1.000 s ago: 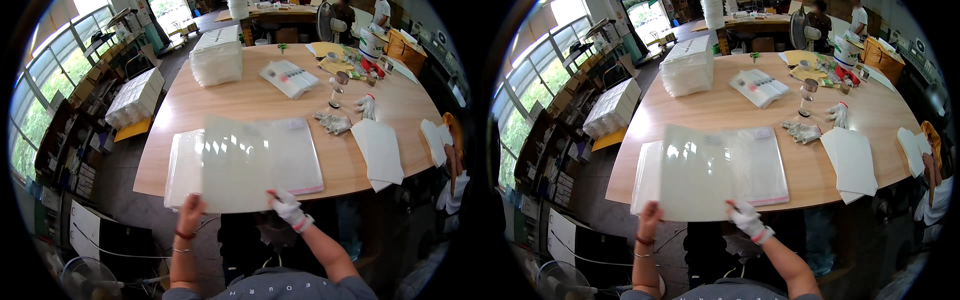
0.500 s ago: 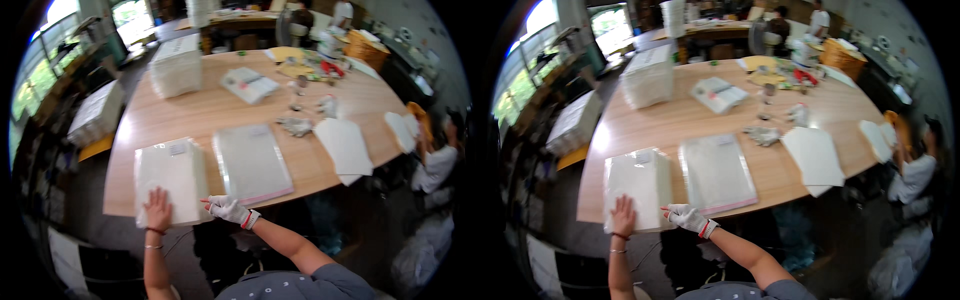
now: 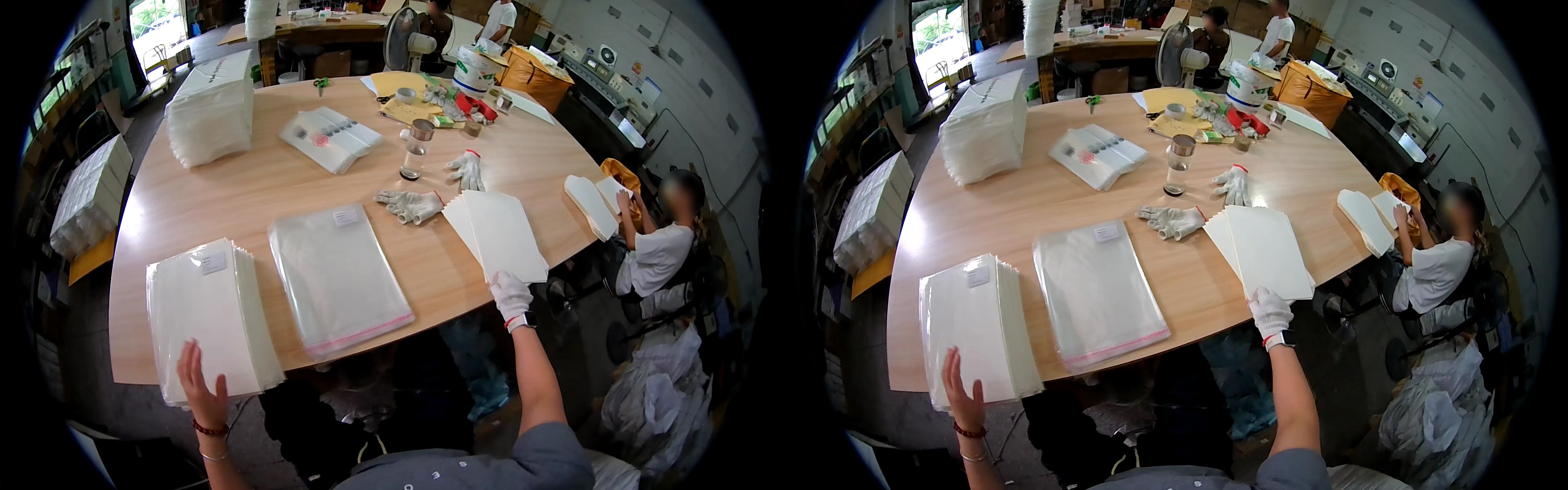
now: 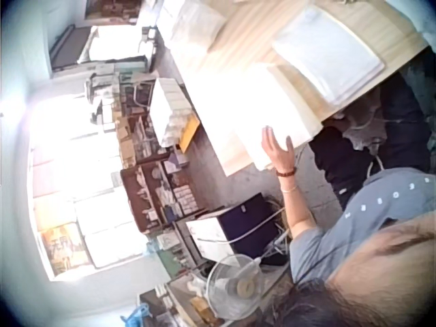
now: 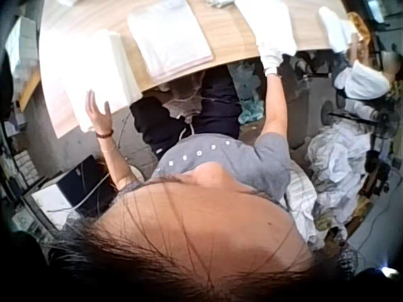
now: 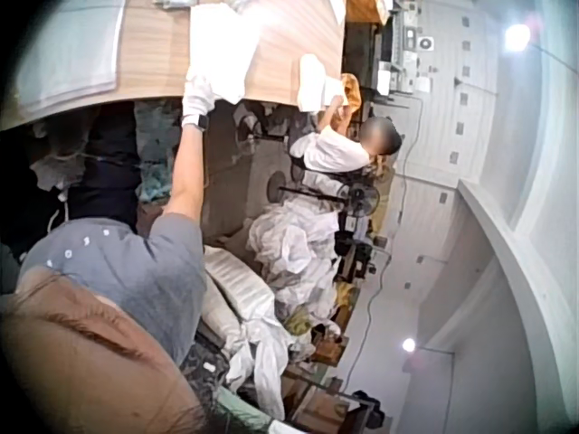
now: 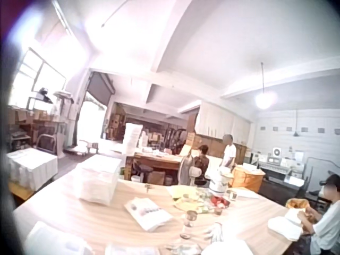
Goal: The person repeatedly picks white sheets from a stack, places them into clear plastic bags, and seals the bags. The person wears gloves and works at a table with other supplies and coworkers visible in the background.
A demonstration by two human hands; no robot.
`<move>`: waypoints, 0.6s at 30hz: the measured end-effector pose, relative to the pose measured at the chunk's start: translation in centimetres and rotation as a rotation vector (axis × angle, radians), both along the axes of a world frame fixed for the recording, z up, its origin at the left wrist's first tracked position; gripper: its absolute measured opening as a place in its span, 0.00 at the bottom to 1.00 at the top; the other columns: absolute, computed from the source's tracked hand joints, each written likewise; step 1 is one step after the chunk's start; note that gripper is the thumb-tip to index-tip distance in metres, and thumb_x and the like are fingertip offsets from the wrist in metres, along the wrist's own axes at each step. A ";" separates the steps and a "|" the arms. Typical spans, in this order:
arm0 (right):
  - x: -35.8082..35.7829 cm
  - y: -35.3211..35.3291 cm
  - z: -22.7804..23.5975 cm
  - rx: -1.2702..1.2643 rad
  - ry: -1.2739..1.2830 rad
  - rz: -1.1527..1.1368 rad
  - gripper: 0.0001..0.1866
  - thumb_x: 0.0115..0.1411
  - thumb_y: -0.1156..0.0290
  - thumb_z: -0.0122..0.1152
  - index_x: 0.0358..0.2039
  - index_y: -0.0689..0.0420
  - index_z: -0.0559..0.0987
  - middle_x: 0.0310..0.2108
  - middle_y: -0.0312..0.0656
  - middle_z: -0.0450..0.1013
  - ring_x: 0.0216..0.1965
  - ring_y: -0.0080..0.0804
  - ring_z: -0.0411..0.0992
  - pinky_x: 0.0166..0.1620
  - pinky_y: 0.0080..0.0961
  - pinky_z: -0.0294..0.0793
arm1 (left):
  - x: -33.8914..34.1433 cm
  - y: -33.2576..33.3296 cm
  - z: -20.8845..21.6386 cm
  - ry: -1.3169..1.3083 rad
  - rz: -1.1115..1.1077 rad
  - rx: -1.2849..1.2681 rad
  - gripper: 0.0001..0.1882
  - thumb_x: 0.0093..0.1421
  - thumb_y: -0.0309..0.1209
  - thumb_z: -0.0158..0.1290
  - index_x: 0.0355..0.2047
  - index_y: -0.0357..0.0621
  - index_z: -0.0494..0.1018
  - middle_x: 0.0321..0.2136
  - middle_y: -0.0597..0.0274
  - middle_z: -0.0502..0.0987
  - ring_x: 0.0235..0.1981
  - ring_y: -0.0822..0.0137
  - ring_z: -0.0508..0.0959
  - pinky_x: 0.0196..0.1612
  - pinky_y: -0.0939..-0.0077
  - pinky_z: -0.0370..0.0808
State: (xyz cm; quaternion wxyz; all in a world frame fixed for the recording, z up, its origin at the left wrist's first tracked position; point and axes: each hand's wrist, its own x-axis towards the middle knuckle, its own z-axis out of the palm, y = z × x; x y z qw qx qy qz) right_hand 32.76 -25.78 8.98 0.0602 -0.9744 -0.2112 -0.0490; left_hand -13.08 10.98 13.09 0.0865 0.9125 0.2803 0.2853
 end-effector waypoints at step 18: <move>8.1 -8.0 -0.9 1.645 0.561 -0.464 0.04 0.53 0.68 0.51 0.26 0.52 0.67 0.15 0.32 0.60 0.11 0.20 0.58 0.11 0.18 0.56 | 21.8 -5.8 -10.4 0.636 -0.229 -0.052 0.15 0.45 0.31 0.50 0.35 0.40 0.70 0.38 0.49 0.67 0.38 0.55 0.69 0.41 0.66 0.67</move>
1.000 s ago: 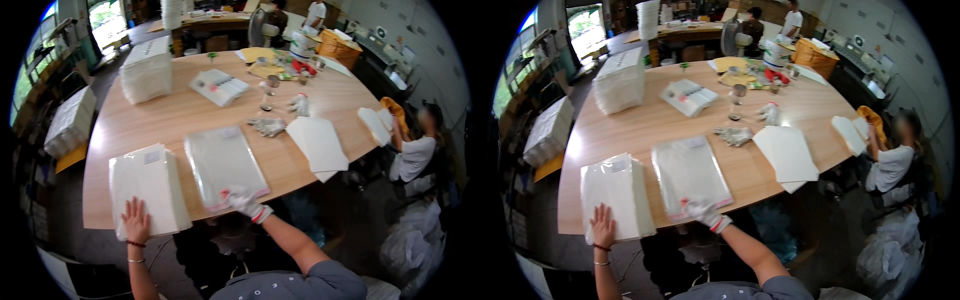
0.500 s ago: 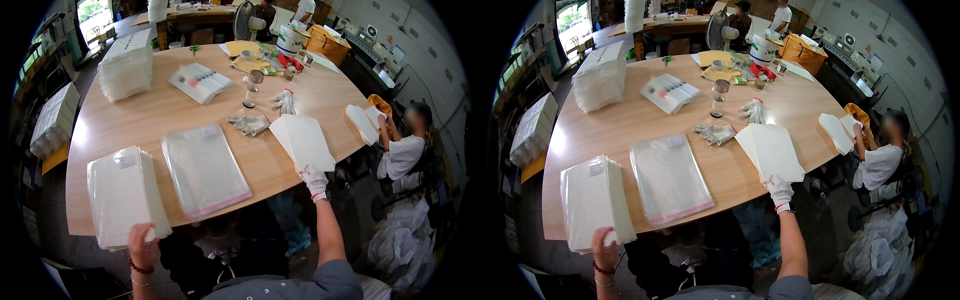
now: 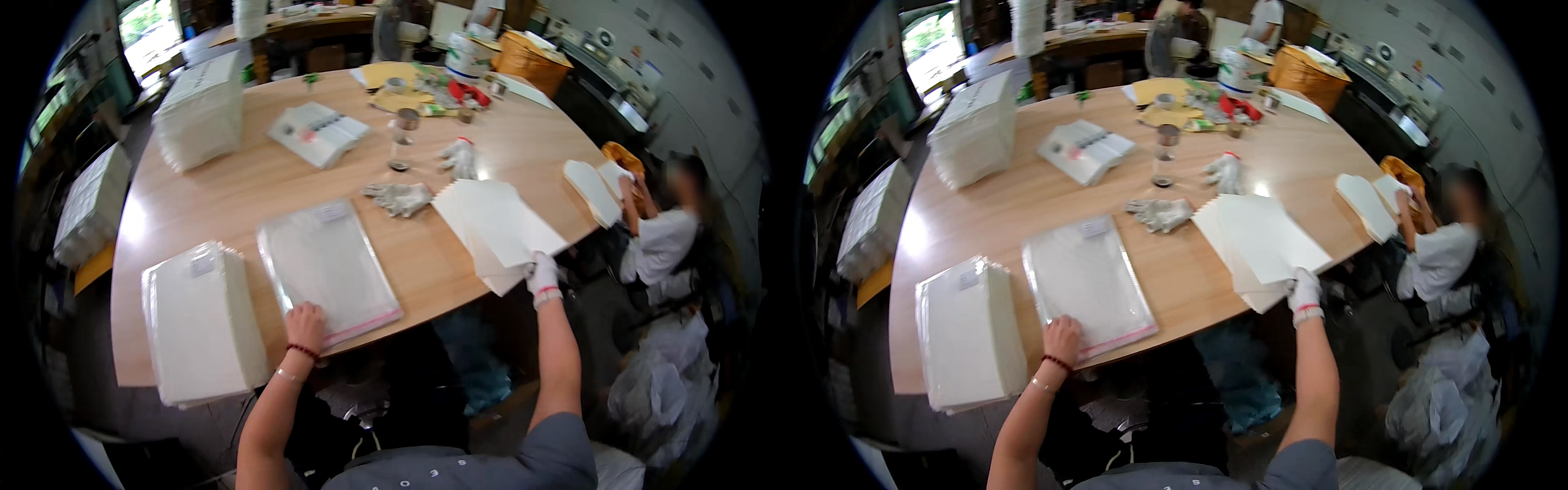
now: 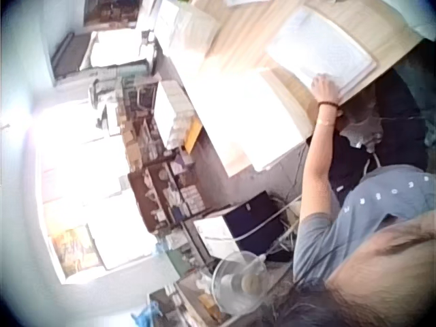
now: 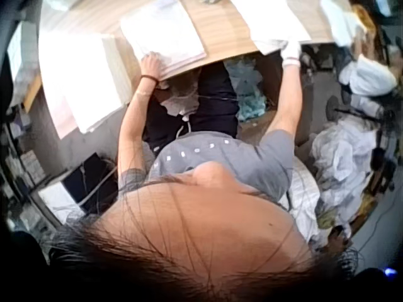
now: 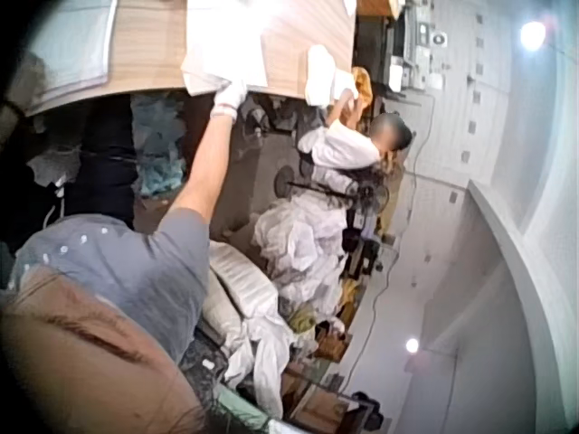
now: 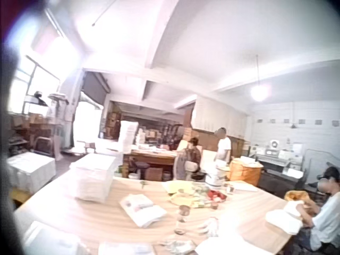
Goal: The person repeatedly picks white sheets from a stack, places them into clear plastic bags, and seals the bags. The person wears gloves and works at a table with other supplies and coworkers visible in the background.
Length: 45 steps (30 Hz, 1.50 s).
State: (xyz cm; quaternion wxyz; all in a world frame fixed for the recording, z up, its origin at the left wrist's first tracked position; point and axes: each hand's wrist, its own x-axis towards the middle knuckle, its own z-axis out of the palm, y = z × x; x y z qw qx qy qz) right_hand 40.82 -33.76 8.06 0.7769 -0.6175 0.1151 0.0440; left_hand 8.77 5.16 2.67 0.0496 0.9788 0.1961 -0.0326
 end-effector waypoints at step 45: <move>-31.3 6.0 1.5 0.196 0.317 0.465 0.18 0.58 0.68 0.45 0.49 0.59 0.63 0.35 0.40 0.70 0.27 0.25 0.69 0.28 0.20 0.70 | 0.3 -10.8 -2.6 -1.312 0.544 -1.398 0.07 0.53 0.25 0.46 0.31 0.34 0.69 0.32 0.55 0.73 0.35 0.62 0.73 0.36 0.74 0.71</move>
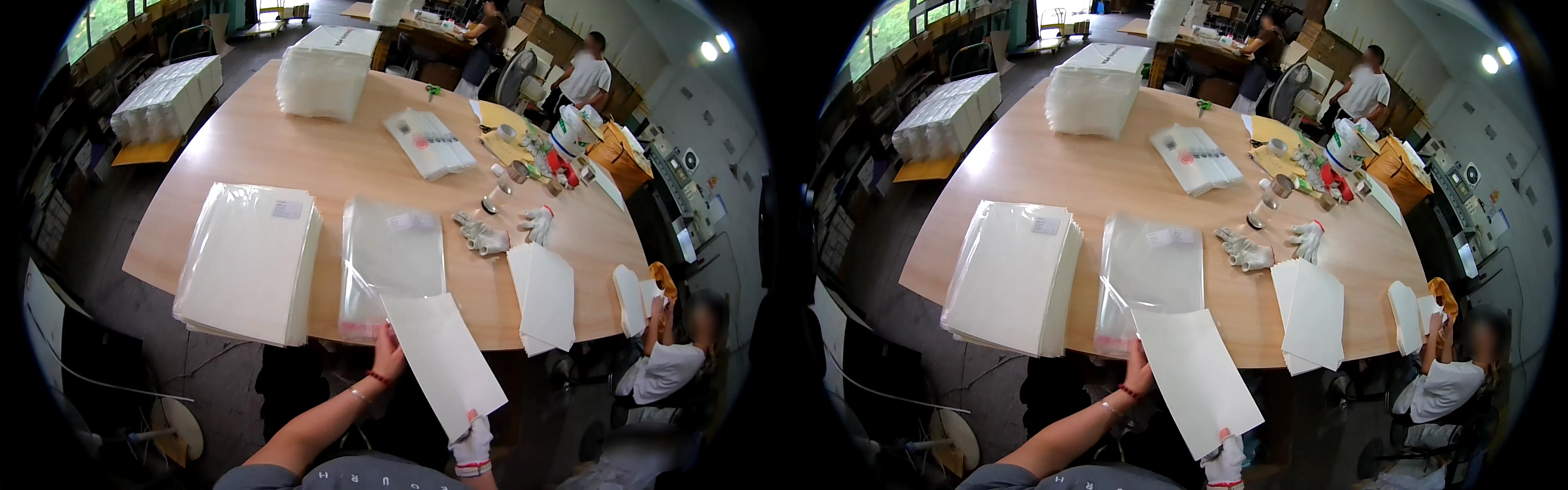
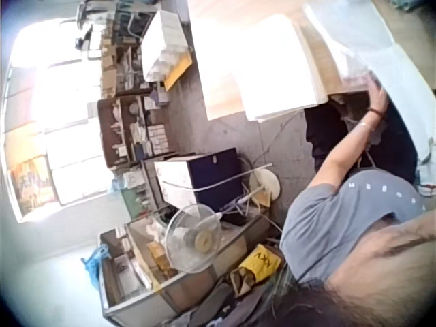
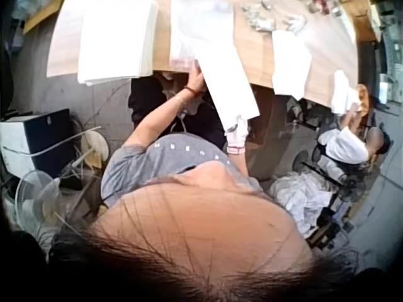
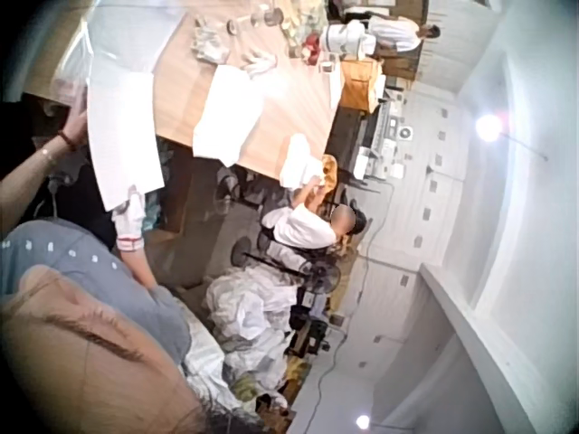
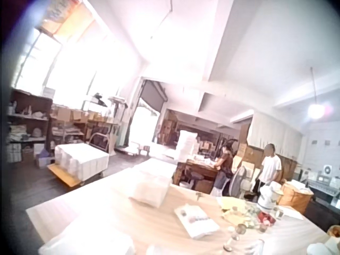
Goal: The person repeatedly picks white sheets from a stack, places them into clear plastic bags, and seals the bags. The person wears gloves and works at a table with other supplies and coworkers visible in the background.
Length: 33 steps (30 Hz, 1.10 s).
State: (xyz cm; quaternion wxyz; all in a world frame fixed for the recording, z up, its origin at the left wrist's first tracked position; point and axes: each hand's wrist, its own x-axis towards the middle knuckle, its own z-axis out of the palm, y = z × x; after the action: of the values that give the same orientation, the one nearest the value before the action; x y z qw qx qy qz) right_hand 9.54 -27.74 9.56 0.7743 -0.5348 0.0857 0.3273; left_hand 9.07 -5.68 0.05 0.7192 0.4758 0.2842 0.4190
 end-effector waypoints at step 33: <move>-1.1 16.5 -5.6 -0.577 -1.473 0.902 0.05 0.45 0.70 0.54 0.21 0.58 0.71 0.25 0.47 0.66 0.28 0.46 0.68 0.30 0.36 0.69 | -11.6 0.1 -6.0 0.220 -0.321 -0.427 0.19 0.59 0.37 0.39 0.36 0.34 0.72 0.31 0.61 0.75 0.34 0.74 0.73 0.37 0.83 0.68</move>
State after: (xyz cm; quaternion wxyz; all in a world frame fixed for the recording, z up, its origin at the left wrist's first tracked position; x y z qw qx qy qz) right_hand 8.45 -11.21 3.92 0.2677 -0.7645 -0.5694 0.1404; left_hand -2.49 -5.58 -5.99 0.8252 0.3949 0.3634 0.1763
